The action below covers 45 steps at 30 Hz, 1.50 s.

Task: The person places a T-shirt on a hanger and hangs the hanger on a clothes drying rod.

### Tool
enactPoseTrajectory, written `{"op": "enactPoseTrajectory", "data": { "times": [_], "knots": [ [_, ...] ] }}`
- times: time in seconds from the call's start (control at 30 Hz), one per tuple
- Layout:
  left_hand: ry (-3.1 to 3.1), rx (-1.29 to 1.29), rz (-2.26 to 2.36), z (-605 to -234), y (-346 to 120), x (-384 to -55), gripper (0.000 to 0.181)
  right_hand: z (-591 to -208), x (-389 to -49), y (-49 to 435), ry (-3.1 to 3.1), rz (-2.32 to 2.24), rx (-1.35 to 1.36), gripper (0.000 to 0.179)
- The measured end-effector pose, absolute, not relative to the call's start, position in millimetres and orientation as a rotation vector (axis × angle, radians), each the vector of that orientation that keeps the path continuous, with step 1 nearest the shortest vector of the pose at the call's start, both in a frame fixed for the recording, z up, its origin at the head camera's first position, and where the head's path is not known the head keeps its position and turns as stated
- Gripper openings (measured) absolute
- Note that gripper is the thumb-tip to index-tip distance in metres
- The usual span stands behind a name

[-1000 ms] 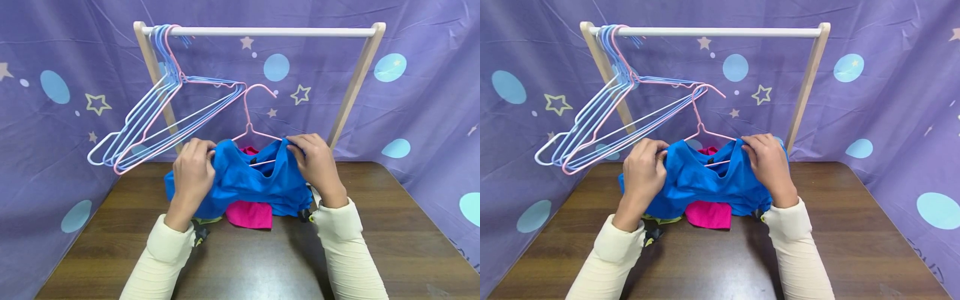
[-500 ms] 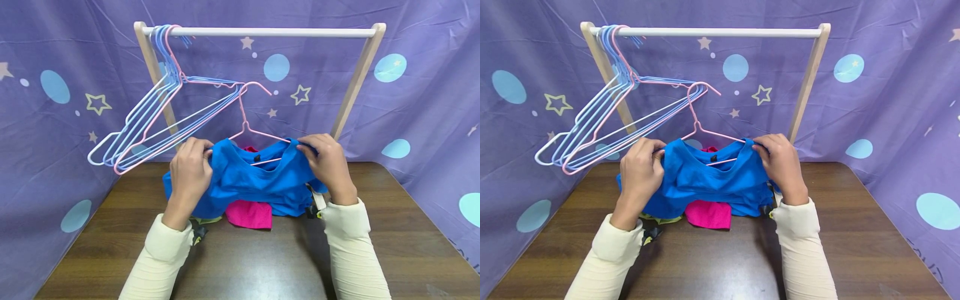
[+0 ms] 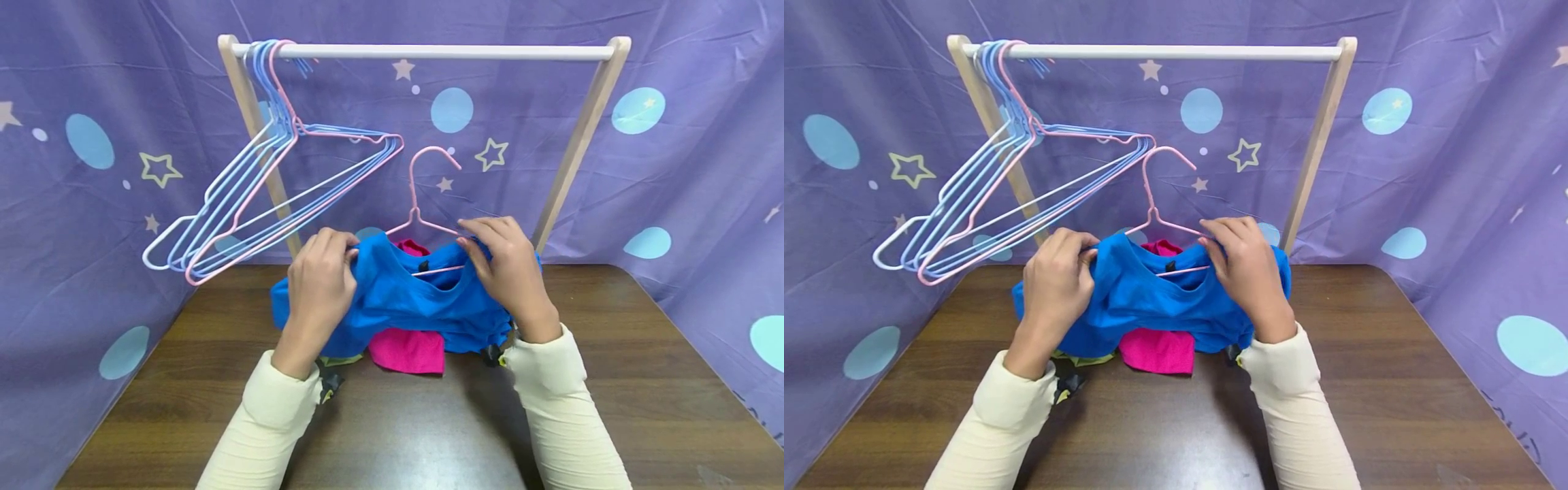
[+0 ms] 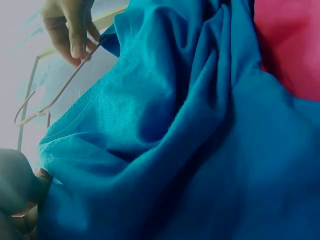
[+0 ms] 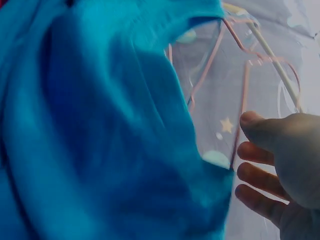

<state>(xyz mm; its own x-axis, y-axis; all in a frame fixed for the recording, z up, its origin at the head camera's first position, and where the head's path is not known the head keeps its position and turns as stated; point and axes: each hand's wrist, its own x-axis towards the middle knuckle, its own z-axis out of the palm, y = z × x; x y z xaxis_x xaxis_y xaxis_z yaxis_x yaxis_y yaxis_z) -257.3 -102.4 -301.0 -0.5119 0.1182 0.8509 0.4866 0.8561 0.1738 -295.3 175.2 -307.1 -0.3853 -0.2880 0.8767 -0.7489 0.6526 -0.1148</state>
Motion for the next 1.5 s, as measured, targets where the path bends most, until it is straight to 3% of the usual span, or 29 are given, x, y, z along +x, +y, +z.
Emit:
{"op": "enactPoseTrajectory", "data": {
  "times": [0.53,1.5],
  "knots": [
    [-2.174,-0.681,-0.484,-297.0,-111.0,-260.2,0.009,-315.4,-298.9,159.7,-1.88,0.594,0.824,0.01],
    [-2.135,-0.786,-0.655,-274.2,-157.8,-251.0,0.013,-298.0,-290.3,189.6,-1.78,0.725,0.661,0.011]
  ]
}}
